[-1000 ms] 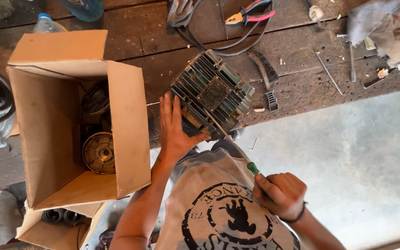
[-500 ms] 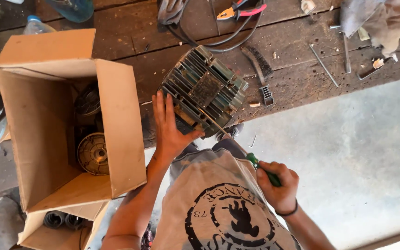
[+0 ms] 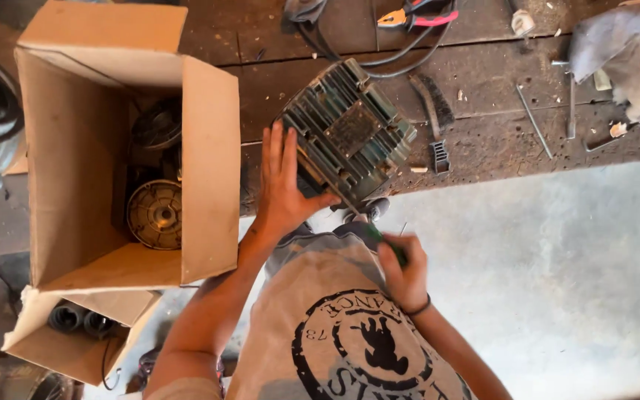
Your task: Disassembling a metal motor housing using a screwdriver on a workshop bench
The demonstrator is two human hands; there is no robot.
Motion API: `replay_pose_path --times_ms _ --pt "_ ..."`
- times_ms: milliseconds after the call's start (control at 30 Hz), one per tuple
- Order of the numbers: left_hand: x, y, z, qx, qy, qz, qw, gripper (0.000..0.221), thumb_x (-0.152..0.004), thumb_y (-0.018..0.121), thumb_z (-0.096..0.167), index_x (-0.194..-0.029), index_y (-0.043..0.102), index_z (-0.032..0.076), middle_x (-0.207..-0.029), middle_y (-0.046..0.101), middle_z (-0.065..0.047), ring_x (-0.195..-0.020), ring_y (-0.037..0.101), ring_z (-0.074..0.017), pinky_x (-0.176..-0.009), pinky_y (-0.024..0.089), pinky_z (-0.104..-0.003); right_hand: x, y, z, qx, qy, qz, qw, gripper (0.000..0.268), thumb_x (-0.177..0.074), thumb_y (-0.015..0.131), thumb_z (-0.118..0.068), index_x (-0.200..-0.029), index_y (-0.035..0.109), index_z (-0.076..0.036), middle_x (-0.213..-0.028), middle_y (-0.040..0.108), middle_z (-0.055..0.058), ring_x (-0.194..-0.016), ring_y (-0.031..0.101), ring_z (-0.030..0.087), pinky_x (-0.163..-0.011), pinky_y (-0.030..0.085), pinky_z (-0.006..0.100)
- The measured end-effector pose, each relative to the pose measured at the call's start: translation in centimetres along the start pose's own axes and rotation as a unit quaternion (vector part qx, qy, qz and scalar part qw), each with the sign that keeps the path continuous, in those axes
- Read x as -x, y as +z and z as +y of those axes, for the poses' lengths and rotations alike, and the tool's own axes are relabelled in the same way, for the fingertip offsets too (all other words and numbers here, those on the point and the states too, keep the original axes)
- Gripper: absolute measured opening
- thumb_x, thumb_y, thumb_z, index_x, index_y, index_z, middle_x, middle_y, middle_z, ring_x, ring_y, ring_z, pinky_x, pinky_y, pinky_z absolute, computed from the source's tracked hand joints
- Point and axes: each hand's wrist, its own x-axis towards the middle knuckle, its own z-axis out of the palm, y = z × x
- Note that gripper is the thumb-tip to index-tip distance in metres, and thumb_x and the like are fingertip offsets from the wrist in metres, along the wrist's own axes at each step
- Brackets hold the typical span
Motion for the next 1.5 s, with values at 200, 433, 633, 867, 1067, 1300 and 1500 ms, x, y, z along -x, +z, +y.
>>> replay_pose_path --times_ms 200,433,633,867,1067,1300,1500 --pt "0.5 0.5 -0.4 0.026 0.015 0.017 0.999 0.138 -0.066 0.079 0.085 -0.163 0.028 0.002 -0.169 0.015 -0.027 -0.155 0.013 -0.0540 -0.125 0.019 -0.065 1.4 -4.4 -2.3 -0.087 0.128 0.048 0.987 0.024 -0.094 0.069 -0.017 -0.103 0.068 0.005 -0.065 0.063 0.011 -0.055 0.055 0.012 -0.050 0.043 0.027" --pt "-0.1 1.3 -1.1 0.007 0.076 0.058 0.995 0.128 -0.071 0.075 0.088 -0.156 0.042 -0.001 -0.166 0.020 -0.029 -0.152 0.016 -0.0575 -0.123 0.020 -0.067 5.8 -8.4 2.0 -0.133 0.064 0.105 0.984 0.030 -0.094 0.067 -0.018 -0.093 0.065 0.012 -0.054 0.061 0.014 -0.042 0.060 0.017 -0.042 0.048 0.026" --pt "1.1 0.5 0.8 0.009 0.068 0.078 0.995 0.105 -0.082 0.076 0.078 -0.152 0.051 0.005 -0.164 0.026 -0.026 -0.151 0.022 -0.0549 -0.123 0.024 -0.067 3.1 -10.8 1.6 -0.138 0.114 -0.047 0.983 0.029 -0.094 0.065 -0.009 -0.116 0.061 0.010 -0.072 0.069 0.020 -0.060 0.064 0.020 -0.056 0.052 0.033" --pt "12.3 7.7 6.5 0.038 -0.043 0.142 0.988 0.061 -0.092 0.076 0.021 -0.145 0.051 0.004 -0.155 0.039 -0.026 -0.146 0.037 -0.0481 -0.120 0.029 -0.057 -1.4 -12.1 4.1 -0.031 0.086 -0.304 0.948 0.050 -0.097 0.062 -0.011 -0.144 0.054 0.005 -0.114 0.067 0.032 -0.096 0.068 0.050 -0.082 0.053 0.056" --pt "15.8 17.5 10.3 -0.152 0.009 -0.075 0.985 0.088 -0.079 0.076 0.032 -0.159 0.042 0.017 -0.163 0.035 -0.023 -0.149 0.037 -0.0464 -0.117 0.035 -0.056 -2.7 -11.5 5.9 0.130 -0.018 -0.232 0.964 0.033 -0.102 0.062 -0.020 -0.129 0.068 -0.003 -0.101 0.073 0.019 -0.091 0.071 0.040 -0.077 0.056 0.047" --pt "13.7 20.8 9.3 -0.265 -0.034 -0.029 0.963 0.068 -0.079 0.082 0.041 -0.142 0.061 0.023 -0.155 0.046 -0.011 -0.146 0.041 -0.0383 -0.113 0.044 -0.050 -1.8 -12.2 9.7 0.059 0.024 -0.296 0.953 0.044 -0.097 0.066 -0.018 -0.140 0.060 -0.012 -0.107 0.072 0.018 -0.095 0.070 0.041 -0.079 0.053 0.049" --pt "12.9 20.9 9.5 -0.288 -0.007 -0.024 0.957 0.066 -0.086 0.081 0.037 -0.146 0.056 0.024 -0.165 0.035 -0.007 -0.152 0.033 -0.0337 -0.117 0.040 -0.053 -1.3 -11.1 10.0 0.028 0.068 -0.344 0.936 0.063 -0.096 0.062 -0.025 -0.155 0.043 -0.017 -0.141 0.059 0.018 -0.121 0.060 0.047 -0.098 0.051 0.056"
